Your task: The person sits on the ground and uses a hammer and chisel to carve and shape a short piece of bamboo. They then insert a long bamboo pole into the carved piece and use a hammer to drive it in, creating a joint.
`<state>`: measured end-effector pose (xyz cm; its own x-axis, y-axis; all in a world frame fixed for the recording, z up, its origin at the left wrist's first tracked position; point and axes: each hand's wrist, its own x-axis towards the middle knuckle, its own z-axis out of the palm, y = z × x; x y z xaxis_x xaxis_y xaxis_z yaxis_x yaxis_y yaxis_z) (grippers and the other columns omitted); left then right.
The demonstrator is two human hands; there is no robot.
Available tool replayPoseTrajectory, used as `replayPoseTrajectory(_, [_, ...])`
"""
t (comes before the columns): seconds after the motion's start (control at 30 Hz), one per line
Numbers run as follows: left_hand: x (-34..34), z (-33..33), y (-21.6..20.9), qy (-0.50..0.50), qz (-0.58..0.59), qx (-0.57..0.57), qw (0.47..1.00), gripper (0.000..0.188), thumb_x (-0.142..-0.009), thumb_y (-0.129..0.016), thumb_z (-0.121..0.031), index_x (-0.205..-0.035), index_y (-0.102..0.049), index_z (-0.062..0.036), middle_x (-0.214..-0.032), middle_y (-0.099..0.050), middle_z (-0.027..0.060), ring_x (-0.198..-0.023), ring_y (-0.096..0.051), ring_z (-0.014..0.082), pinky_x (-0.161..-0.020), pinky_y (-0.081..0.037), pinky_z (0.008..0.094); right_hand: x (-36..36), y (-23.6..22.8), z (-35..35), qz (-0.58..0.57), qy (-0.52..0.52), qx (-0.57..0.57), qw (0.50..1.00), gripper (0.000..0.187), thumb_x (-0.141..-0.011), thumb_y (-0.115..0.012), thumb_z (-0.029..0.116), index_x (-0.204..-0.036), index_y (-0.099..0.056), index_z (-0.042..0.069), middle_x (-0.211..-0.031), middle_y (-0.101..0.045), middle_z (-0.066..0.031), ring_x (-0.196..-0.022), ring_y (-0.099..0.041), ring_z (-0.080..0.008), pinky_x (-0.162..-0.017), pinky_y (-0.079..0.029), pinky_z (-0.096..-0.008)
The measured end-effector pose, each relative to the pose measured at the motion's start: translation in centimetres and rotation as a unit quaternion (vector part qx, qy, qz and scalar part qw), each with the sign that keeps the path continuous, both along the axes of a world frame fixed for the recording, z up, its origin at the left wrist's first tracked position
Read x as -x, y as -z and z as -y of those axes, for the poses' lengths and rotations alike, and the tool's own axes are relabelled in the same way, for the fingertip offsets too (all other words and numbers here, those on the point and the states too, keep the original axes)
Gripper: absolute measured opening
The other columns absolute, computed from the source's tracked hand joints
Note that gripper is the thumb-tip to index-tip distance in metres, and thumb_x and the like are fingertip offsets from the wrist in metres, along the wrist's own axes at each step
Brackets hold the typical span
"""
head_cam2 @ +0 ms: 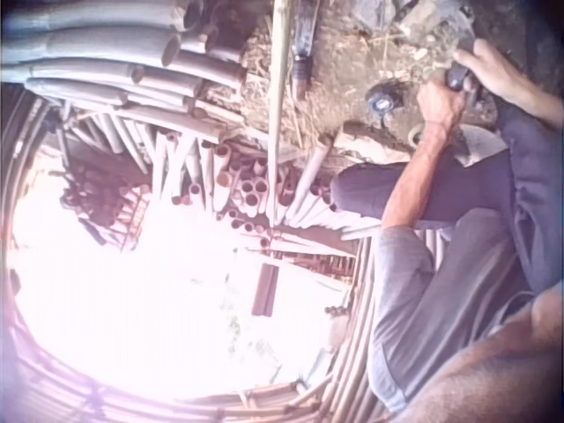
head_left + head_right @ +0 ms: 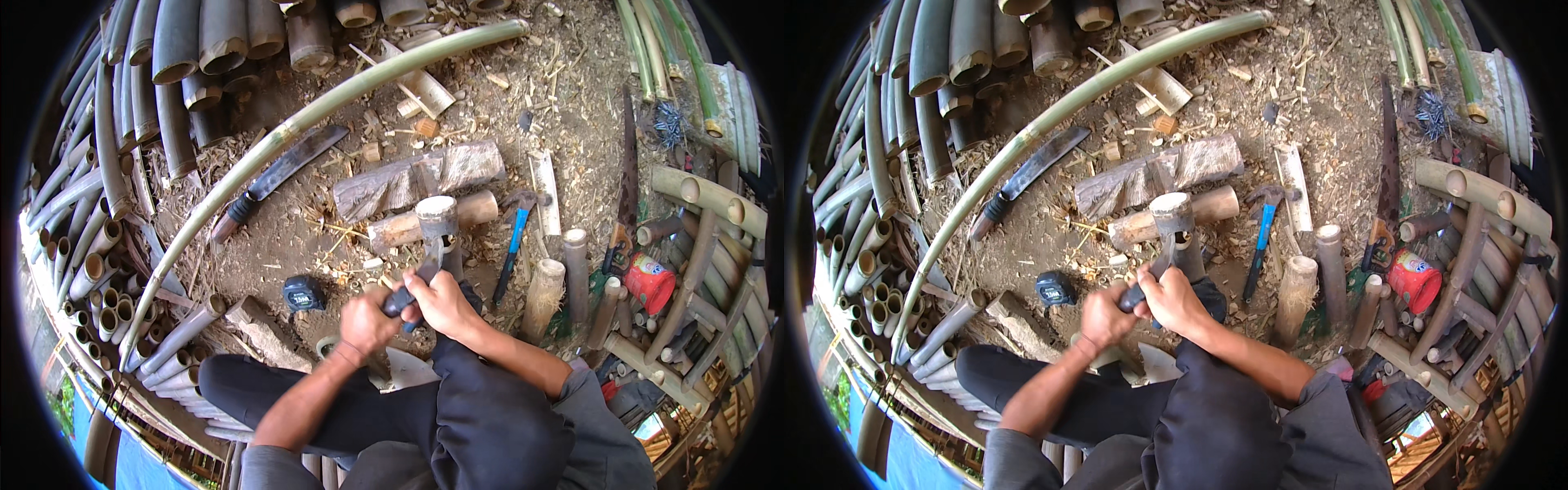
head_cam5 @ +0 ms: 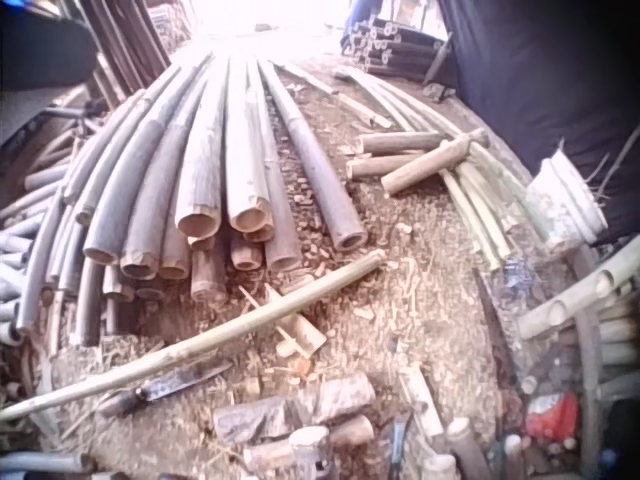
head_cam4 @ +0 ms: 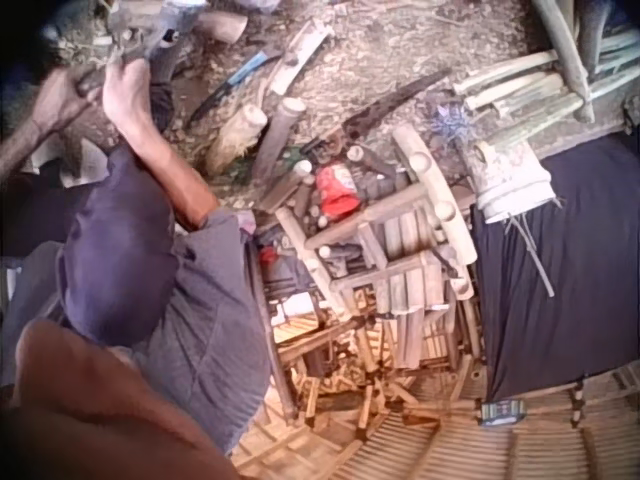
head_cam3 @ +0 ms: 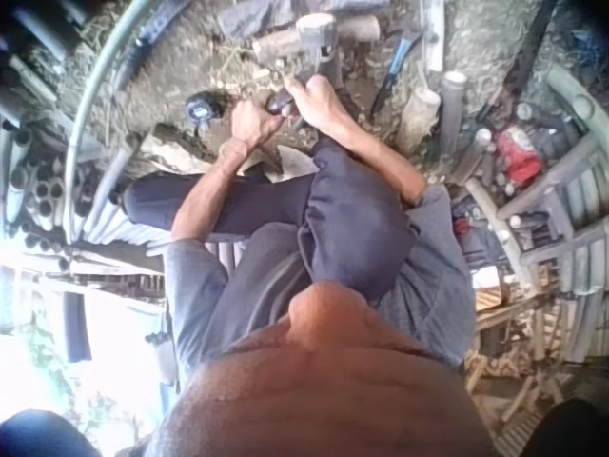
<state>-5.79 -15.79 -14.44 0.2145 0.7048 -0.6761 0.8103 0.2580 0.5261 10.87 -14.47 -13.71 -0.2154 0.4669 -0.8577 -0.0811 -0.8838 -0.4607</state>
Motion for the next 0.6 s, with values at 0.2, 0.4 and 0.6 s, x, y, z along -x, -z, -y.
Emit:
replayPoseTrajectory(0.2, [-0.4, -10.9, -6.6, 0.309, -0.099, -0.053, 0.945, 0.013, -0.078, -0.063, -0.019, -0.079, -0.067, -0.0072, -0.079, -0.07, 0.0133, -0.07, -0.07, 0.0314, -0.065, -0.056, 0.0418, -0.6, -0.8, -0.7, -0.299, 0.326, 0.037, 0.896, 0.022, -0.101, -0.049, 0.015, -0.12, -0.054, 0.005, -0.112, -0.067, -0.0167, -0.079, -0.069, -0.0234, -0.077, -0.057, -0.0372])
replayPoseTrajectory(0.4, [-7.5, -17.2, -10.1, 0.515, -0.153, -0.107, 0.836, 0.011, -0.083, -0.065, -0.02, -0.079, -0.074, -0.0139, -0.077, -0.072, 0.004, -0.072, -0.071, 0.0206, -0.061, -0.052, 0.0359, -2.5, -0.5, -0.5, -0.455, 0.464, 0.148, 0.746, 0.034, -0.103, -0.045, 0.035, -0.114, -0.061, 0.007, -0.098, -0.069, -0.0082, -0.077, -0.067, -0.0225, -0.078, -0.055, -0.0398])
replayPoseTrajectory(0.6, [-7.0, -14.7, -10.7, 0.461, -0.173, -0.049, 0.869, 0.022, -0.086, -0.066, -0.031, -0.078, -0.074, -0.0115, -0.08, -0.073, 0.0053, -0.081, -0.072, 0.0222, -0.067, -0.055, 0.0365, -2.9, -1.0, -0.5, -0.433, 0.397, 0.121, 0.8, 0.041, -0.1, -0.048, 0.046, -0.113, -0.064, 0.01, -0.096, -0.071, -0.0061, -0.082, -0.068, -0.0245, -0.073, -0.054, -0.0417])
